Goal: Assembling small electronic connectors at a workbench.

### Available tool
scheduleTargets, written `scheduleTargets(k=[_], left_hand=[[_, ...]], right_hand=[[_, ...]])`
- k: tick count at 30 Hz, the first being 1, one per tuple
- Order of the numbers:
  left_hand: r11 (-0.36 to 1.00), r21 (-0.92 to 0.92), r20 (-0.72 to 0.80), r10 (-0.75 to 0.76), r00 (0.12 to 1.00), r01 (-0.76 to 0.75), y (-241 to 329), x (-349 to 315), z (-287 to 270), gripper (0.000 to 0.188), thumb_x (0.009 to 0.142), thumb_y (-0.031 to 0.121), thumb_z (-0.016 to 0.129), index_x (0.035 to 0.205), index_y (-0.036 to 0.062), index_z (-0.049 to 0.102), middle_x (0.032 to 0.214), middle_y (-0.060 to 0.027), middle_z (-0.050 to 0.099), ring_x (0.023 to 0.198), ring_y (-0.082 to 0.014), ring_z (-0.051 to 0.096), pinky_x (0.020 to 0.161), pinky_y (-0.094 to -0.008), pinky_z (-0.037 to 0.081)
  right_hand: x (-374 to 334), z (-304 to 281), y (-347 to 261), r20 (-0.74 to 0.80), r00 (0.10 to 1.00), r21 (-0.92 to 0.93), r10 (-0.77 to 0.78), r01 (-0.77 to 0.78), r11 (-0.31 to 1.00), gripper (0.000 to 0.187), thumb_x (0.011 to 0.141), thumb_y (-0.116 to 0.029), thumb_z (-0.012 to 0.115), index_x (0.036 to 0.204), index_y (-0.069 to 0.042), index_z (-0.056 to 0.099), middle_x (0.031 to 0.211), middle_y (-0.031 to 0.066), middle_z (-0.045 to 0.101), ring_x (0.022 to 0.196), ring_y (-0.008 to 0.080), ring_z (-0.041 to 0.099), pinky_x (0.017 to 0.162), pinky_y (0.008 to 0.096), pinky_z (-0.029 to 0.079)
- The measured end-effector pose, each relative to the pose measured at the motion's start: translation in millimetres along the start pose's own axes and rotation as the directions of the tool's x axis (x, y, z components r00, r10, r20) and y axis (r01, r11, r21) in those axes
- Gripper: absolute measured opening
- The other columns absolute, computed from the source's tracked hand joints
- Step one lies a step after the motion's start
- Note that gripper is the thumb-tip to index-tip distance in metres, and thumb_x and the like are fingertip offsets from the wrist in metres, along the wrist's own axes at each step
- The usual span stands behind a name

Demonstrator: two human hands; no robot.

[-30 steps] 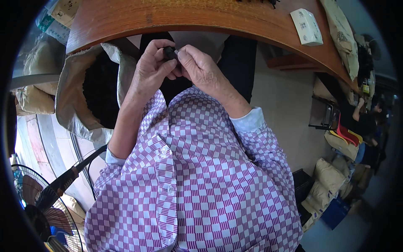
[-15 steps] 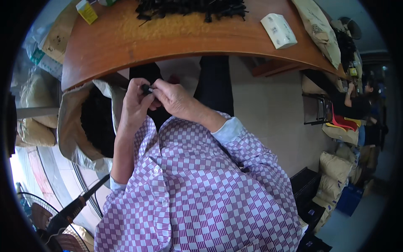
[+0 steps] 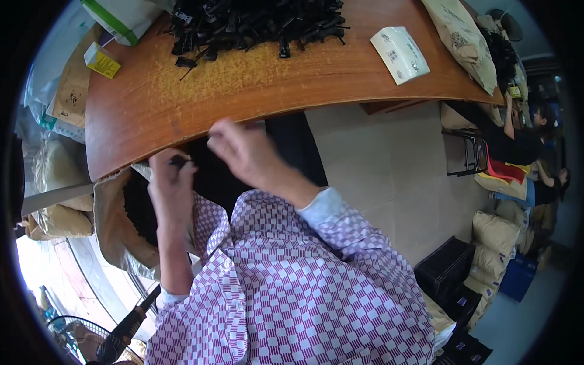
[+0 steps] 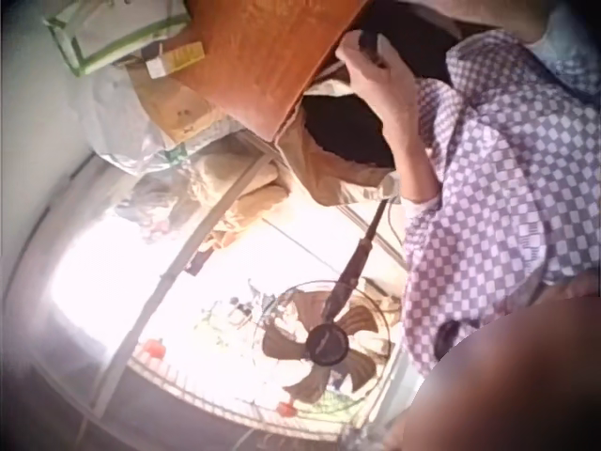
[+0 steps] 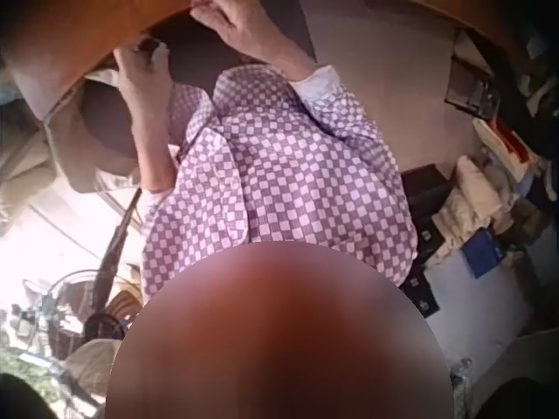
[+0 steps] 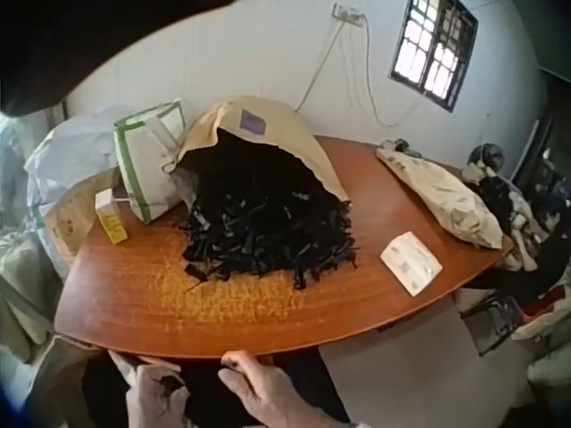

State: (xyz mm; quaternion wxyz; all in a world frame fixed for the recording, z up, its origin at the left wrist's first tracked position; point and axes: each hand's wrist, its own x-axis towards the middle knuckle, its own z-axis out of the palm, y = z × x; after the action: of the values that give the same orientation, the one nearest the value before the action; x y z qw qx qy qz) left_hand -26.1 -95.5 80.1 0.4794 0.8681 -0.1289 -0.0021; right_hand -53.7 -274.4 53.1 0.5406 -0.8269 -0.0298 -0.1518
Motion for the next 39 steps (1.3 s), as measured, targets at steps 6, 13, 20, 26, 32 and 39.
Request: scheduleTargets(k=[6,13,20,26,32,39], left_hand=[[0.87,0.371,-0.254,-0.243,0.936,0.326,-62,-1,-83,0.024,0.086,0.01,0.06,0.11,0.0086,0.054,0.088,-0.0105,0.063,0.076,-0.0232,0.063,0.07,-0.0337,0.05],[0.864,0.475,-0.218,-0.069,0.974,0.167,-70,0,-93,0.031,0.087,0.007,0.059,0.117,0.0074,0.054,0.113,-0.0114,0.059,0.107,-0.0256,0.056,0.089,-0.0357,0.045],[0.934,0.327,-0.022,0.157,0.987,-0.141,-2,48,-22,0.026,0.083,0.0,0.061,0.109,0.0036,0.058,0.115,-0.0123,0.058,0.105,-0.0262,0.057,0.084,-0.0334,0.047],[0.966,-0.252,0.244,0.011,0.97,0.052,24,71,18,0.028,0.09,0.012,0.059,0.115,0.001,0.055,0.109,-0.0115,0.061,0.089,-0.0175,0.061,0.068,-0.0246,0.048],[0.684,-0.509,0.701,-0.023,0.713,0.522,20,97,51,0.051,0.094,0.037,0.055,0.123,-0.0049,0.05,0.093,-0.0123,0.064,0.075,-0.0124,0.063,0.06,-0.0207,0.046],[0.51,-0.496,0.849,0.113,0.516,0.703,10,75,57,0.058,0.093,0.041,0.055,0.13,-0.0018,0.045,0.088,-0.0138,0.065,0.059,-0.0093,0.061,0.047,-0.0158,0.046]], right_hand=[[61,-105,49,-0.222,0.975,-0.73,0.01,-0.173,0.661,0.044,0.082,-0.043,0.068,0.097,-0.004,0.055,0.058,0.0051,0.055,0.045,0.0167,0.054,0.044,0.0294,0.045],[76,-105,89,-0.262,0.963,-0.819,-0.06,-0.19,0.542,0.044,0.081,-0.044,0.068,0.1,-0.006,0.056,0.062,0.0082,0.064,0.053,0.0236,0.063,0.047,0.0329,0.048],[82,-106,81,-0.27,0.963,-0.828,0.021,-0.243,0.505,0.031,0.084,-0.034,0.067,0.098,-0.007,0.06,0.062,0.0076,0.064,0.054,0.0244,0.064,0.049,0.0358,0.049],[56,-107,79,-0.253,0.967,-0.665,-0.016,-0.162,0.729,0.029,0.084,-0.024,0.069,0.102,-0.004,0.059,0.07,0.01,0.065,0.058,0.025,0.064,0.052,0.0348,0.049],[37,-94,48,0.068,0.966,-0.522,-0.251,0.249,0.816,0.034,0.077,-0.008,0.072,0.108,-0.006,0.058,0.074,0.0095,0.064,0.062,0.0241,0.065,0.052,0.0323,0.05],[28,-94,37,0.435,0.8,-0.505,-0.415,0.597,0.623,0.037,0.073,-0.01,0.072,0.108,-0.008,0.06,0.064,0.0028,0.053,0.052,0.0174,0.055,0.045,0.0279,0.046]])
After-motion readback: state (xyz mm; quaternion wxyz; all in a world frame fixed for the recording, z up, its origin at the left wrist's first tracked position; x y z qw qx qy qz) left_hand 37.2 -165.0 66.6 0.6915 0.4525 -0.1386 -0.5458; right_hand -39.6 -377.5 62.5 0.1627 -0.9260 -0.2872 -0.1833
